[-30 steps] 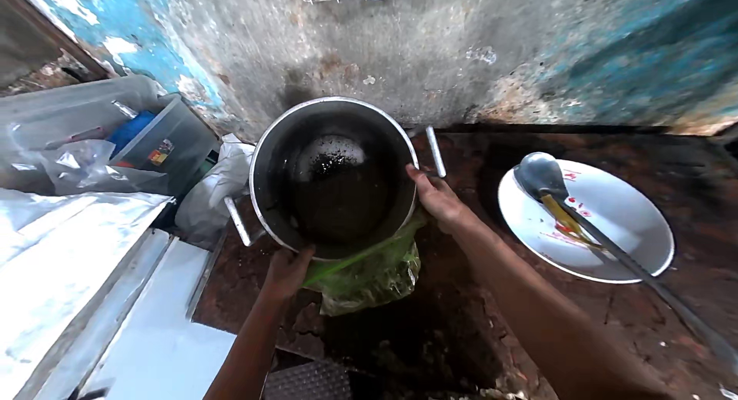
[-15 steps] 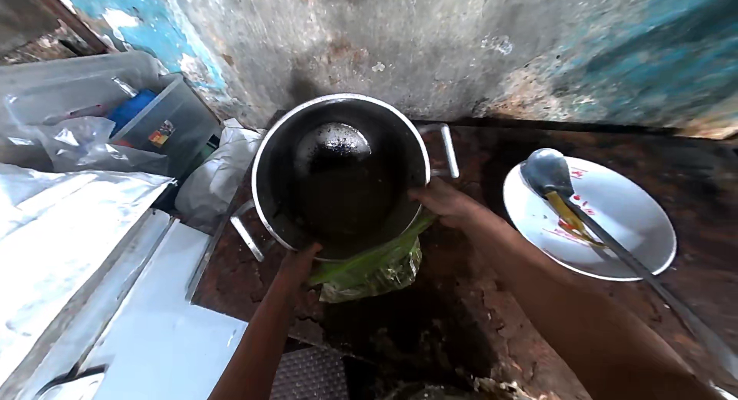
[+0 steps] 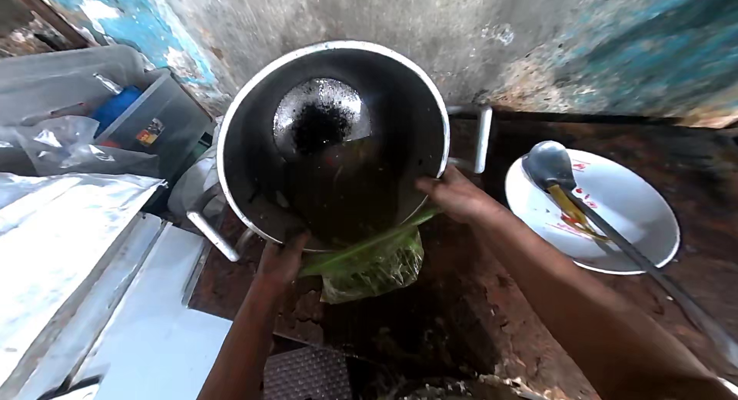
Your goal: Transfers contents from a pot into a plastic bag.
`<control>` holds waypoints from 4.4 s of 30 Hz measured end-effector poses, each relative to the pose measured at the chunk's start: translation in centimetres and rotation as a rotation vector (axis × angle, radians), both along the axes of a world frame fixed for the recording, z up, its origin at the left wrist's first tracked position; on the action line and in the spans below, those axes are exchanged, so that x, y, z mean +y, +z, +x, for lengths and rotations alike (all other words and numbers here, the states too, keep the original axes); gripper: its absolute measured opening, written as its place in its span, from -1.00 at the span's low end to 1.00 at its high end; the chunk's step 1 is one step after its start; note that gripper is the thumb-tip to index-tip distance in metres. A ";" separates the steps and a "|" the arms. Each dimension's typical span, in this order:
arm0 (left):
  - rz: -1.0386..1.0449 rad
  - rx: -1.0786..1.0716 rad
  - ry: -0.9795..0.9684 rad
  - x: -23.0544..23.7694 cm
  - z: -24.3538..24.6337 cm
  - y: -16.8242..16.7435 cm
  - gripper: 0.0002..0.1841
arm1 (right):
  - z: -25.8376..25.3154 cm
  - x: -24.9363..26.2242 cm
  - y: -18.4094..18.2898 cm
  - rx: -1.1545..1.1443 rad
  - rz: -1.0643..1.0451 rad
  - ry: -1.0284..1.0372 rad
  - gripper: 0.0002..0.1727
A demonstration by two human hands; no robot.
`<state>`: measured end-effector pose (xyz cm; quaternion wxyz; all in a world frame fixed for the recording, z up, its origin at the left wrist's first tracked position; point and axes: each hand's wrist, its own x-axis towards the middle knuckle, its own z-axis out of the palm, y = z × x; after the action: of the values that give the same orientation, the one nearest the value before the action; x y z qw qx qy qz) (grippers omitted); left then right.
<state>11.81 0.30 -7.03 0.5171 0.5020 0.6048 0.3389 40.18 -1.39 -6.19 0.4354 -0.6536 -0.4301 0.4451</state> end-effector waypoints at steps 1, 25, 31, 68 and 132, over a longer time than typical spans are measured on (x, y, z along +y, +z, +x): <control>0.007 0.002 -0.005 0.2 -0.1 0.1 -0.74 | 0.0 0.1 0.3 -0.011 0.007 0.000 -0.84; 0.142 0.030 0.013 1.9 0.5 1.9 -0.79 | 1.0 1.2 1.7 -0.197 0.159 0.033 -0.90; 0.177 -0.001 -0.021 2.0 0.3 0.8 -0.79 | 0.8 0.9 1.6 -0.217 0.137 0.028 -0.90; 0.295 0.006 0.022 1.0 0.5 1.6 -0.84 | 0.6 -1.8 2.1 -0.405 0.385 0.022 -0.77; 1.117 0.416 -0.511 -2.9 3.7 10.7 -0.81 | 4.2 -8.6 11.6 -0.584 0.231 0.499 -0.73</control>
<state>15.53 -2.61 3.68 0.1145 0.8787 0.2862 0.3645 44.39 -9.97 5.37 0.2438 -0.5749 -0.7286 0.2815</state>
